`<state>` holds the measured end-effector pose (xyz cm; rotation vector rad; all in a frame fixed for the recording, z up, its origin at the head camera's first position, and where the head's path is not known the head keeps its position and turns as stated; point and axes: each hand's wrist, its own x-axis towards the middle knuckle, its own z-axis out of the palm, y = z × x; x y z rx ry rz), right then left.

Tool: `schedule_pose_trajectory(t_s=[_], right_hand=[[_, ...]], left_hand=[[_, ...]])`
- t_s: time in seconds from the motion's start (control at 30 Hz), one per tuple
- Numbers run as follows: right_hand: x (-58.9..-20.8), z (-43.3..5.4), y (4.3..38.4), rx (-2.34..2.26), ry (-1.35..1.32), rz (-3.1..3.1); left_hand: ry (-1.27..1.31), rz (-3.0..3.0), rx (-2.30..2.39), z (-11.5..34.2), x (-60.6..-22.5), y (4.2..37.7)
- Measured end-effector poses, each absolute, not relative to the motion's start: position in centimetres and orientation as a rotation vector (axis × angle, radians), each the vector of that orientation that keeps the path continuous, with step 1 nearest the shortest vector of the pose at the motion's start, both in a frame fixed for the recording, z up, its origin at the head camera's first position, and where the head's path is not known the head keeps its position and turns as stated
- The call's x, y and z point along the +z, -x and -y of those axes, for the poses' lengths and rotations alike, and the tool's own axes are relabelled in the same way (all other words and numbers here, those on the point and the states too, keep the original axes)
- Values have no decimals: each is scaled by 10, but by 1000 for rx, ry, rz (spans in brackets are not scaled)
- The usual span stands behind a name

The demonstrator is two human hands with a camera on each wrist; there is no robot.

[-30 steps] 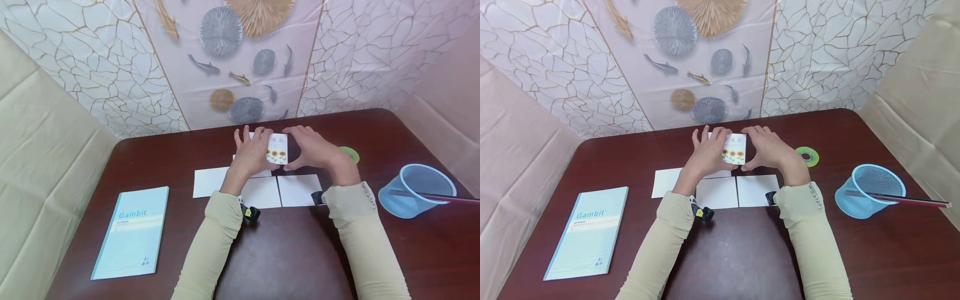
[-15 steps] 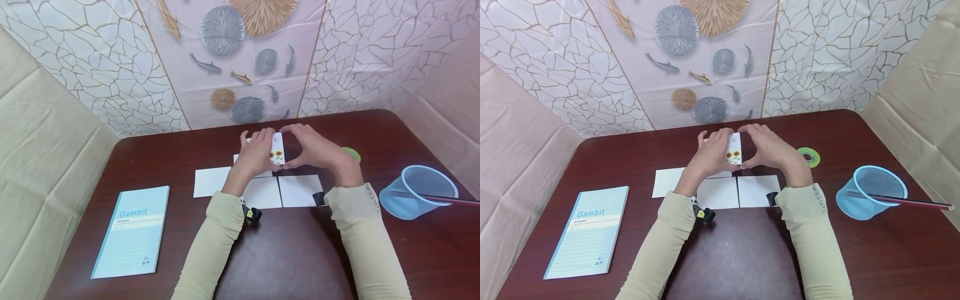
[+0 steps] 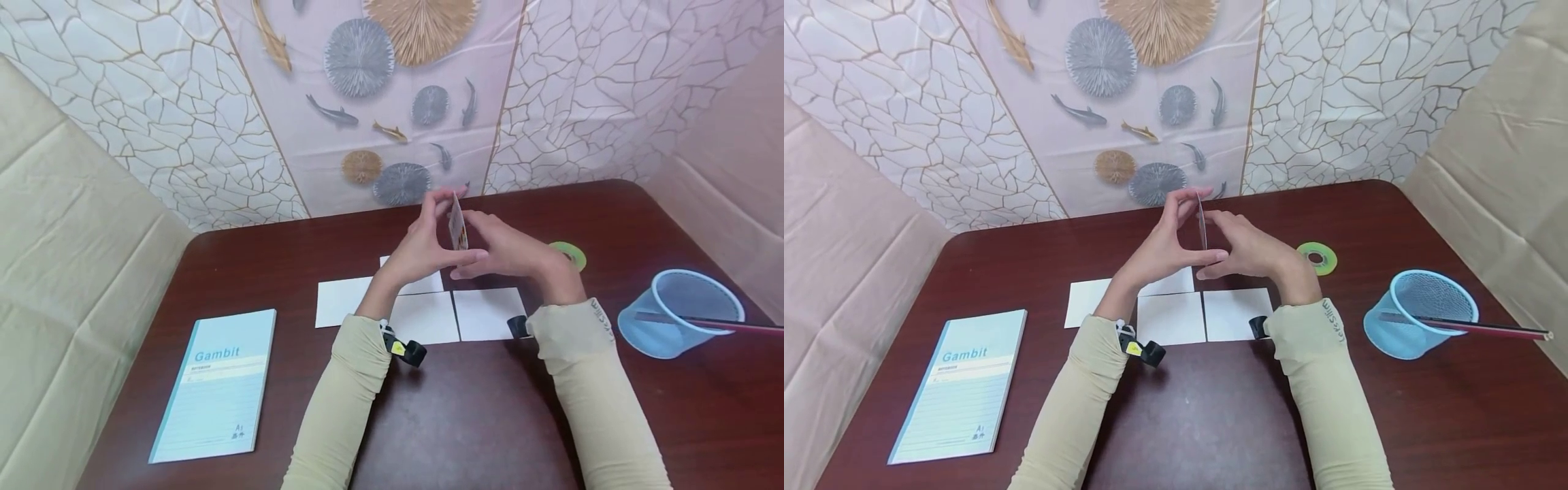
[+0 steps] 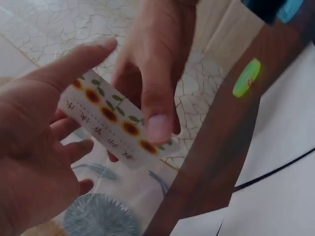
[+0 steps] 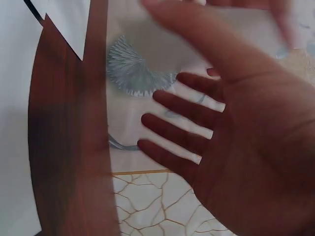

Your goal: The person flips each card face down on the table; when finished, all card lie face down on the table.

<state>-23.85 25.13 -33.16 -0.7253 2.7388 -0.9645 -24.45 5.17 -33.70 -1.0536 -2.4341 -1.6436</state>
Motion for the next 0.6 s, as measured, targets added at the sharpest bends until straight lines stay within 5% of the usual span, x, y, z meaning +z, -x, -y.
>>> schedule_pose_trajectory(t_s=[0.1,0.6], right_hand=[[-334,-257,240,-969,737,-2744],[-334,-285,232,-632,427,-2831]], left_hand=[[1137,2377,-1809,-49,-337,245],[987,3038,-1072,-42,-380,257]])
